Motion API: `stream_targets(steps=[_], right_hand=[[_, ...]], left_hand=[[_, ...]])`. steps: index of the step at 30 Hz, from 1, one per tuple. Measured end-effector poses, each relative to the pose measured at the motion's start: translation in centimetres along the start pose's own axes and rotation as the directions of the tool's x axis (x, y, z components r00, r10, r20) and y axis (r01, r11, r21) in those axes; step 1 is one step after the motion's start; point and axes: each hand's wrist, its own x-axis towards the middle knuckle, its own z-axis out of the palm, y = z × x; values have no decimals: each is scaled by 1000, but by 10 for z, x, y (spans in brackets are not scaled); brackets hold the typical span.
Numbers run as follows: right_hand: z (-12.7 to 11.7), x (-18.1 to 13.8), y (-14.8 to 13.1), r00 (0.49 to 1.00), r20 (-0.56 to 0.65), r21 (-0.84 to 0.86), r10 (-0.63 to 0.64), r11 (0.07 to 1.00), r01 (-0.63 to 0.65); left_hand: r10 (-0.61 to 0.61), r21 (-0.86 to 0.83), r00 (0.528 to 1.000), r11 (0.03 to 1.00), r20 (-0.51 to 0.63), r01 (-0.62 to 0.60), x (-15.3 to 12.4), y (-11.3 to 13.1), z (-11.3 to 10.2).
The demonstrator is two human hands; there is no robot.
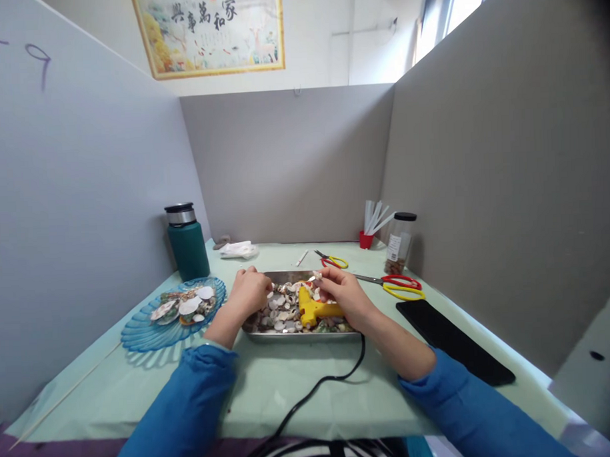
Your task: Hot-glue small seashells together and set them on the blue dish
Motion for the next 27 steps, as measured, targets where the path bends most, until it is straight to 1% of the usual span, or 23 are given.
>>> stream_targets(steps=[4, 8, 12, 15, 18, 19, 21, 22, 25, 27], right_hand=[[0, 0, 1, 1000, 0, 0, 8, 1000, -8], [-1, 0, 1, 1000, 14, -5, 2, 1000, -2], [0, -1, -1, 1000, 8, -15, 2, 1000, -2], [0, -2, -1, 1000, 11, -18, -5, 1000, 5], [0, -2, -1, 1000, 14, -16, -12, 1000, 13], [0, -1, -1, 1000, 15, -16, -15, 1000, 15], [0, -1, -1, 1000, 17, -16, -17, 1000, 18], [0, -1, -1, 1000, 16, -15, -18, 1000, 18], [1, -2, -1, 1000, 10, -16, -13, 1000, 13], [1, -2, -1, 1000, 8, -20, -13, 1000, 13]], left_hand=[[45, -6, 994, 999, 95, -45, -3, -8, -5], [62, 16, 989, 998, 137, -65, -7, -6, -5], [54, 53, 986, 997, 156, -63, -9, -2, -3], [72, 43, 991, 996, 111, -77, -8, 0, -3], [115, -35, 993, 993, 15, -114, -8, 9, -4], [139, -77, 990, 987, 8, -138, -8, 14, -3], [235, -125, 971, 966, 49, -228, -8, 26, -2], [251, -110, 965, 964, 80, -241, -9, 32, -1], [256, -78, 958, 966, 131, -247, -11, 43, 3], [251, -107, 959, 965, 135, -238, -12, 45, 5]])
